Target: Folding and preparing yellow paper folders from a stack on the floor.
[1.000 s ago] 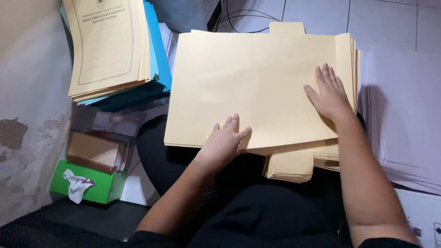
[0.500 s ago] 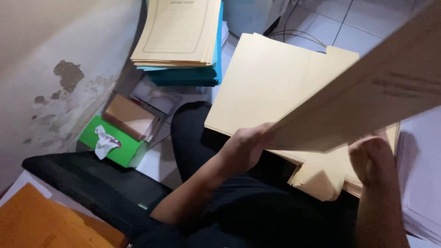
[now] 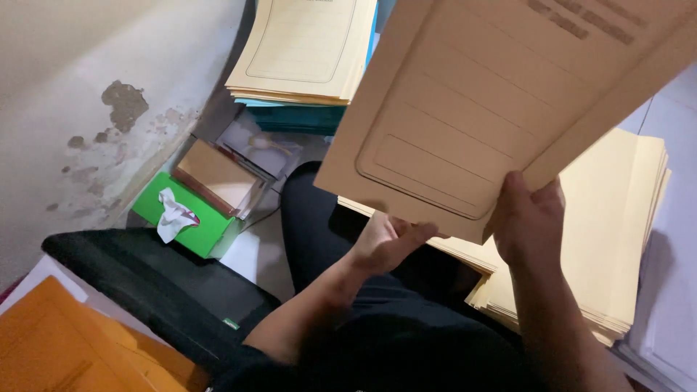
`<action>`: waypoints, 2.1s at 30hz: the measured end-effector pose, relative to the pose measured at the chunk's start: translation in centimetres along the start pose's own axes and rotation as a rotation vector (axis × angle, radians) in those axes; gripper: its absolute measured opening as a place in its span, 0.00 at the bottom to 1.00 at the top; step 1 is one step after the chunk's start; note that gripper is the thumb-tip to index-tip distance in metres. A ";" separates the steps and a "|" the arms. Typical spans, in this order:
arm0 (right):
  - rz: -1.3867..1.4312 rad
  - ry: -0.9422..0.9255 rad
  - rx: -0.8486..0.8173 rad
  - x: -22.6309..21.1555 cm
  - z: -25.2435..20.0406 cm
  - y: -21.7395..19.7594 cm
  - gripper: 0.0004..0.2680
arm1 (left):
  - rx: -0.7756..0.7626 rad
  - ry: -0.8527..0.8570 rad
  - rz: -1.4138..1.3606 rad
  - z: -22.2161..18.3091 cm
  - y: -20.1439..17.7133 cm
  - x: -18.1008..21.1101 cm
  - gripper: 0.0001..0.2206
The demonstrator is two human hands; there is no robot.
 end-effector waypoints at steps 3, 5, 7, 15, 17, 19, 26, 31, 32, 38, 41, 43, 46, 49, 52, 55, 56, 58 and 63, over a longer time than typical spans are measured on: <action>0.287 -0.359 -0.343 0.0 1.7 2.8 0.13 | 0.428 -0.162 0.323 1.1 -4.6 0.7 0.18; 0.051 -0.391 -0.426 0.6 3.7 2.5 0.21 | 0.548 -0.162 0.209 2.2 -9.2 -1.2 0.19; -0.186 -0.429 -0.505 2.8 5.5 2.1 0.31 | 0.665 -0.155 0.095 3.5 -14.5 -2.3 0.21; -0.818 -0.388 -0.107 12.7 9.3 -4.6 0.05 | 0.800 0.222 -0.389 12.5 -33.3 -1.5 0.22; -0.818 -0.388 -0.105 12.7 9.2 -4.7 0.05 | 0.836 0.179 -0.397 12.8 -36.5 -3.4 0.26; -0.819 -0.393 -0.098 12.4 9.6 -4.5 0.06 | 0.867 0.142 -0.405 12.7 -38.5 -4.2 0.30; -0.747 -0.358 -0.095 11.9 9.6 -5.0 0.06 | 0.781 0.006 -0.108 7.9 -25.4 -1.8 0.23; -0.696 -0.331 -0.088 12.7 10.2 -6.1 0.03 | 0.295 0.083 0.385 10.4 -5.8 -8.6 0.09; -0.661 -0.306 -0.105 13.2 10.1 -6.3 0.03 | 0.056 0.212 0.659 10.6 -0.5 -8.3 0.05; -0.616 -0.287 -0.201 13.4 6.7 -9.4 0.03 | -0.389 0.413 1.347 10.1 10.3 -12.1 0.20; -0.731 -0.345 -0.191 12.4 2.5 -11.4 0.03 | -0.530 0.314 1.395 10.0 10.5 -12.4 0.27; -0.761 -0.314 -0.182 12.4 -0.3 -12.6 0.04 | -0.602 0.237 1.347 10.1 10.0 -12.9 0.31; -0.824 -0.273 -0.233 12.3 -4.2 -13.8 0.08 | -0.657 0.153 1.397 10.1 10.0 -14.3 0.45; -0.872 -0.234 -0.396 13.0 -6.7 -13.6 0.23 | -0.669 0.113 1.421 10.3 10.2 -14.7 0.49; -1.016 -0.235 -0.464 14.7 -7.6 -13.6 0.36 | -0.658 0.105 1.426 10.3 10.4 -14.5 0.50; -1.017 -0.239 -0.465 14.3 -7.6 -13.6 0.36 | -0.639 0.108 1.434 10.4 10.4 -14.8 0.48; -0.993 -0.221 -0.474 14.0 -7.4 -13.6 0.34 | -0.635 0.099 1.435 10.5 10.2 -15.0 0.48; -0.960 -0.203 -0.484 13.1 -7.2 -13.5 0.32 | -0.632 0.082 1.440 10.5 10.0 -15.2 0.49; -1.064 -0.272 -0.538 11.3 -7.3 -12.5 0.31 | -0.624 0.082 1.365 10.7 10.0 -14.6 0.41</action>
Point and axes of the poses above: each hand's wrist, its own z-axis towards the middle knuckle, its own y-axis out of the palm, x = y × z, the point moved 10 cm from there along z, towards the middle knuckle, and after that the axes turned 8 degrees about -x, right-handed, at the moved point
